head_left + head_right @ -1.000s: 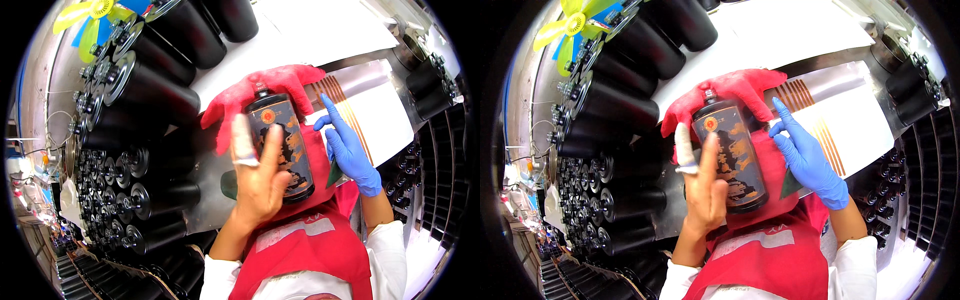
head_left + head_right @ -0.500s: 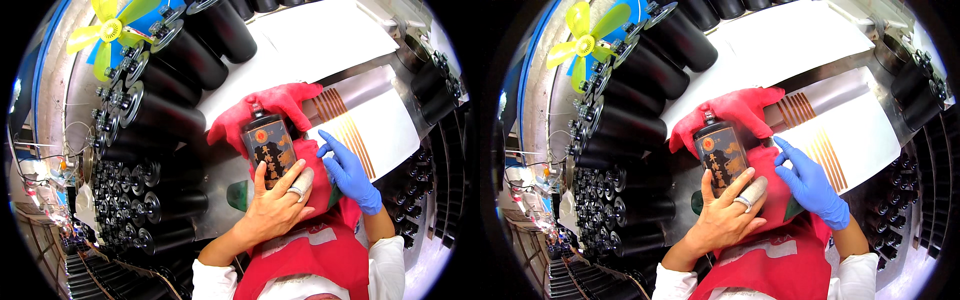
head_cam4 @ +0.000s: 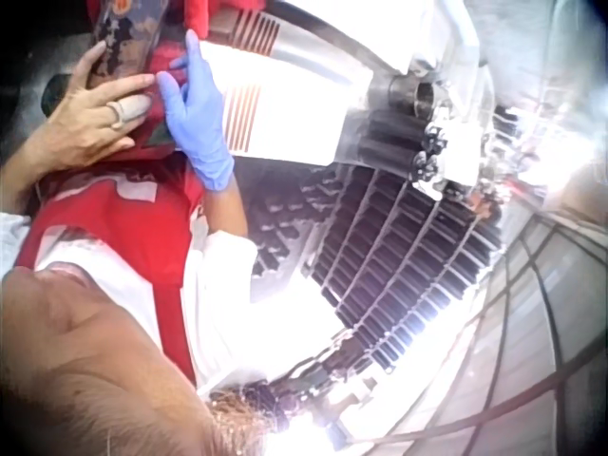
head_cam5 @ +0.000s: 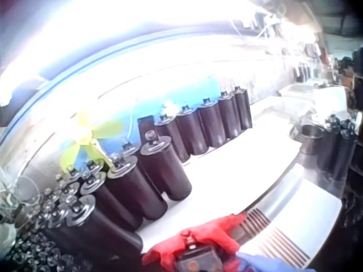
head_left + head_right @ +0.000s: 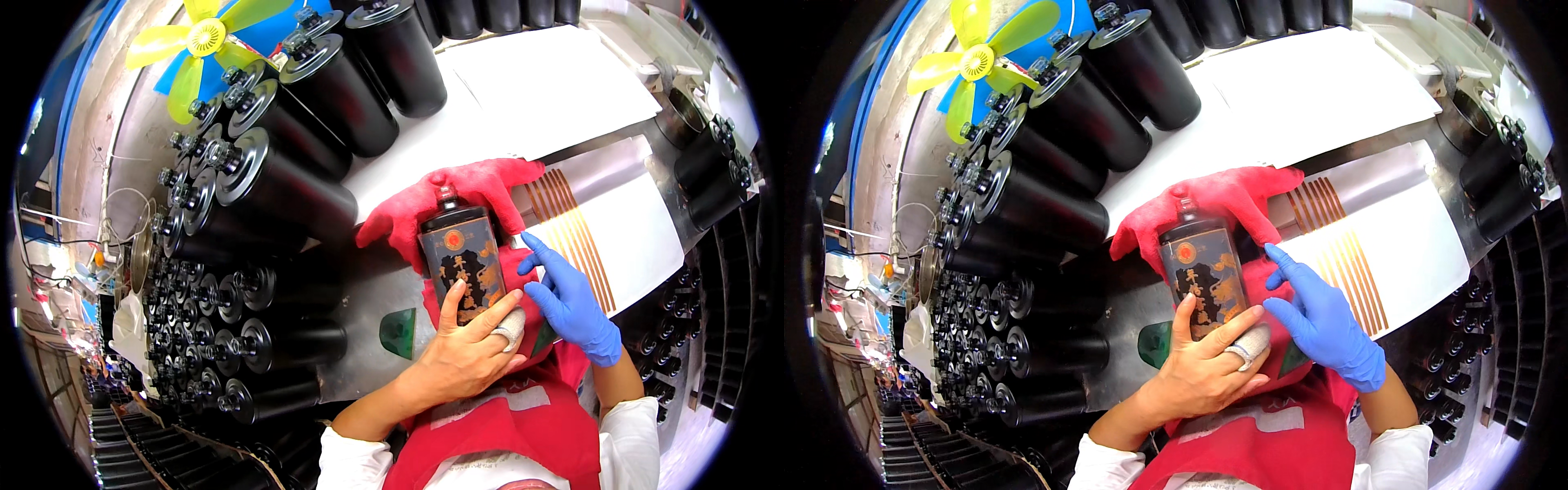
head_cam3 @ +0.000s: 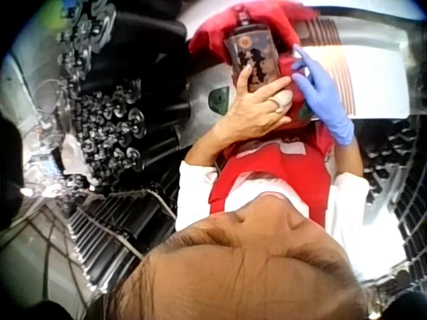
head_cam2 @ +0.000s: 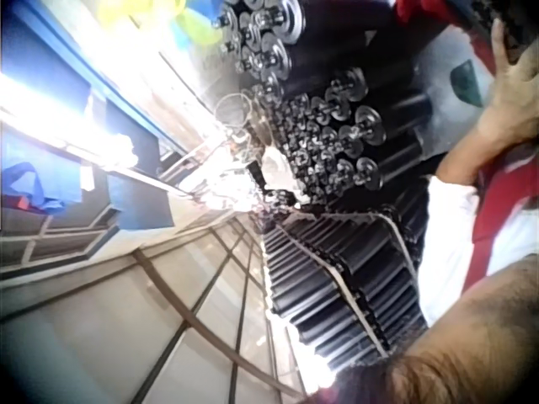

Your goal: The person applies decorative labels to black cylindrical containers. They peel a label from a backing sheet, align it on the container, and smooth it down with a green squeegee tool. The process is repeated for multiple containers in a production setting.

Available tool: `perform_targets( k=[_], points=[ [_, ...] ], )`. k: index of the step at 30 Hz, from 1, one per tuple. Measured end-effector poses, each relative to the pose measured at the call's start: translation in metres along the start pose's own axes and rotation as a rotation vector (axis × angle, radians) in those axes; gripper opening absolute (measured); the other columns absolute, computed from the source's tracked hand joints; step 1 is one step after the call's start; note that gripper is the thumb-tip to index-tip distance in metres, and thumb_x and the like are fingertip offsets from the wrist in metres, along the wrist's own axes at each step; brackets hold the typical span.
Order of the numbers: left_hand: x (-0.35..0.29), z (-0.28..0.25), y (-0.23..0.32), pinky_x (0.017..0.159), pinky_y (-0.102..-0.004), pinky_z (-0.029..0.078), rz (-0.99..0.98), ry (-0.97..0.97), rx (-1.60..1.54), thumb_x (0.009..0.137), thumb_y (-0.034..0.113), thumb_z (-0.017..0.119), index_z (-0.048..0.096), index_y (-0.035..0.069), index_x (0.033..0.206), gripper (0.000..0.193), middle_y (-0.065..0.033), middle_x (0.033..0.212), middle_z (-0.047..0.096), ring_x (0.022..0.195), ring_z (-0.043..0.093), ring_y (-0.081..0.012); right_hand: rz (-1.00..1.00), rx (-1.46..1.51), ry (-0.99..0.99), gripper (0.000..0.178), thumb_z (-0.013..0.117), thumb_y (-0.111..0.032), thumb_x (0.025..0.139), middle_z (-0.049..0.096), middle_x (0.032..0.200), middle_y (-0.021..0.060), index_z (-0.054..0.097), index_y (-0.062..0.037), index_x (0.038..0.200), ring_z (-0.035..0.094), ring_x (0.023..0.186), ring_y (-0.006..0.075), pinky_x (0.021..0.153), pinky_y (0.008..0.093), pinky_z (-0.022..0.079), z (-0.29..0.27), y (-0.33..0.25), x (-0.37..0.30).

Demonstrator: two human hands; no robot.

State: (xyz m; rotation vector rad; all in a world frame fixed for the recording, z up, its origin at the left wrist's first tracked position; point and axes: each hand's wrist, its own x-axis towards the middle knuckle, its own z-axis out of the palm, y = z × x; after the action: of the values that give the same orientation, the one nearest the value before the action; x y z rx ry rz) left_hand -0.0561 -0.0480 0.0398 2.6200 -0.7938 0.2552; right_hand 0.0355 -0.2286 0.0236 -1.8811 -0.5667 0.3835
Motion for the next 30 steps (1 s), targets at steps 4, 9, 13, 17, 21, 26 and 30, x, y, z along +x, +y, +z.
perform_targets(
  k=[4,9,13,17,21,26,30],
  points=[
    [-0.001,0.001,-0.002,0.105,-0.0636,0.002,0.011,0.026,-0.028,0.079,0.033,0.066,0.068,0.01,0.101,0.032,0.0025,0.101,0.064,0.124,0.048,-0.017,0.014,-0.022,-0.014,0.058,0.06,-0.011,0.086,0.058,0.098,0.0086,0.038,-0.0064,0.139,0.043,0.055,0.0089,0.057,0.0242,0.042,-0.001,-0.007,0.004],
    [-0.007,-0.012,-0.014,0.107,-0.0623,0.002,-0.056,0.207,-0.162,0.084,0.034,0.06,0.061,0.006,0.119,0.045,-0.0076,0.117,0.061,0.129,0.042,-0.0301,-0.064,-0.122,-0.083,0.065,0.062,-0.019,0.086,0.056,0.106,0.0133,0.032,-0.0102,0.143,0.054,0.063,0.0198,0.065,0.0304,0.047,-0.003,-0.028,0.024],
    [-0.008,0.003,-0.047,0.11,-0.0496,0.002,-0.403,0.586,-0.532,0.093,0.026,0.044,0.026,-0.001,0.144,0.06,-0.0296,0.149,0.014,0.139,0.013,-0.042,-0.105,-0.316,-0.185,0.076,0.061,-0.033,0.086,0.047,0.12,0.0194,0.02,-0.0143,0.147,0.058,0.091,0.0392,0.079,0.04,0.049,0.003,-0.045,0.039],
    [-0.011,0.029,-0.058,0.111,-0.0451,-0.001,-0.455,0.425,-0.664,0.096,0.035,0.04,0.0,-0.003,0.146,0.075,-0.03,0.149,-0.014,0.14,-0.012,-0.0414,-0.051,-0.234,-0.257,0.083,0.058,-0.04,0.087,0.044,0.125,0.0222,0.01,-0.0142,0.149,0.054,0.103,0.0442,0.085,0.0435,0.046,0.017,-0.027,0.034],
    [-0.01,0.023,-0.059,0.111,-0.0462,-0.001,-0.467,0.401,-0.685,0.094,0.037,0.042,-0.002,-0.002,0.146,0.078,-0.0305,0.149,-0.013,0.14,-0.01,-0.0419,-0.034,-0.212,-0.219,0.087,0.059,-0.044,0.086,0.042,0.13,0.0239,0.008,-0.013,0.149,0.053,0.106,0.0448,0.087,0.0441,0.046,0.02,-0.021,0.026],
    [-0.011,0.019,-0.059,0.111,-0.0462,0.0,-0.428,0.446,-0.601,0.091,0.031,0.053,0.003,0.0,0.147,0.081,-0.0309,0.149,-0.009,0.14,-0.007,-0.0442,0.018,-0.327,-0.28,0.091,0.06,-0.047,0.084,0.042,0.129,0.0242,0.008,-0.0132,0.149,0.052,0.11,0.0431,0.09,0.0431,0.045,0.012,-0.042,0.036],
    [-0.004,0.024,-0.062,0.111,-0.0449,-0.001,-0.43,0.438,-0.595,0.088,0.028,0.055,0.007,0.002,0.148,0.081,-0.0323,0.149,-0.009,0.14,-0.007,-0.0439,-0.012,-0.171,-0.253,0.088,0.061,-0.043,0.085,0.043,0.129,0.0242,0.007,-0.015,0.149,0.051,0.11,0.044,0.093,0.0414,0.043,0.019,-0.021,0.031]
  ],
)
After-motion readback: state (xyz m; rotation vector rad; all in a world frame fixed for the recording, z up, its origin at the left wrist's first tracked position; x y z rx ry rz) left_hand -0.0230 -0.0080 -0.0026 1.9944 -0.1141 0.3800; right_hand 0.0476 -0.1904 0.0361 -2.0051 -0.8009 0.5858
